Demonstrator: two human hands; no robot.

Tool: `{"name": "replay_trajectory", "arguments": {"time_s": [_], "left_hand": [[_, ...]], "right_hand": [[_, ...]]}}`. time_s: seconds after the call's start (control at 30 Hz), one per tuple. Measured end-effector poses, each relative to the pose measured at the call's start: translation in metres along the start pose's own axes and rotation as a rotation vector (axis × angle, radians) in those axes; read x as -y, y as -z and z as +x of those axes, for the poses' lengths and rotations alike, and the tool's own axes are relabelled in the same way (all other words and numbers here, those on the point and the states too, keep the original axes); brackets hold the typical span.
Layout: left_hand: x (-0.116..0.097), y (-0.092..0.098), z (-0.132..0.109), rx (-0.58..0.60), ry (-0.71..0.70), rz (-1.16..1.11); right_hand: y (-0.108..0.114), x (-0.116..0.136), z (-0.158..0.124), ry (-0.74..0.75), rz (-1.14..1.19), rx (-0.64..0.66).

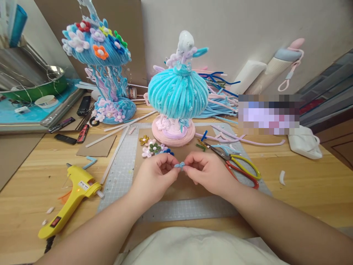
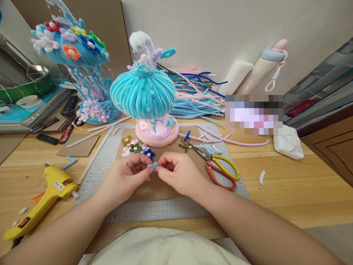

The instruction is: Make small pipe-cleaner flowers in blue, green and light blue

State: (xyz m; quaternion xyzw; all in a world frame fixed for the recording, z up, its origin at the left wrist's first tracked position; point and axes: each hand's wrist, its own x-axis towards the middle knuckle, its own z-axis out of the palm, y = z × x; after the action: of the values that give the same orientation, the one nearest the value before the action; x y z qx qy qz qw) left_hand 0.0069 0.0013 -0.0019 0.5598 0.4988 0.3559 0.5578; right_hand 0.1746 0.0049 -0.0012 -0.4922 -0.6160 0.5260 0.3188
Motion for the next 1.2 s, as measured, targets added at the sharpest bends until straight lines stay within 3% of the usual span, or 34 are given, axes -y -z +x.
{"name": "replay_trajectory", "arguments": {"time_s": [0.13, 0.23, 0.53, 0.63, 0.8, 1.03, 1.2], "left_hand": [[-0.006, -0.001, -0.002, -0.011, -0.05, -0.025], [-0.006, -0.001, -0.001, 0.044, -0.007, -0.145], [0.007, 0.003, 0.005, 0.272, 0.165, -0.579], [0.005, 0.003, 0.005, 0.288, 0.196, -0.593], [0.0, 0.0, 0.006, 0.163, 0.148, -0.396], [-0.002, 0.0, 0.006, 0.143, 0.104, -0.262], [0.001, 0.0, 0.006, 0.127, 0.132, -0.312]], "right_hand": [[0.004, 0.0, 0.005, -0.215, 0.39, 0.125], [0.005, -0.002, 0.007, -0.322, 0.604, 0.184], [0.006, -0.006, 0.007, -0.465, 0.884, 0.37], [0.004, -0.004, 0.006, -0.384, 0.741, 0.272], [-0.001, 0.001, 0.002, -0.024, 0.104, 0.01], [0.003, -0.001, -0.001, 0.278, -0.364, -0.063], [0.0, 0.0, -0.003, 0.342, -0.397, -0.071]]}}
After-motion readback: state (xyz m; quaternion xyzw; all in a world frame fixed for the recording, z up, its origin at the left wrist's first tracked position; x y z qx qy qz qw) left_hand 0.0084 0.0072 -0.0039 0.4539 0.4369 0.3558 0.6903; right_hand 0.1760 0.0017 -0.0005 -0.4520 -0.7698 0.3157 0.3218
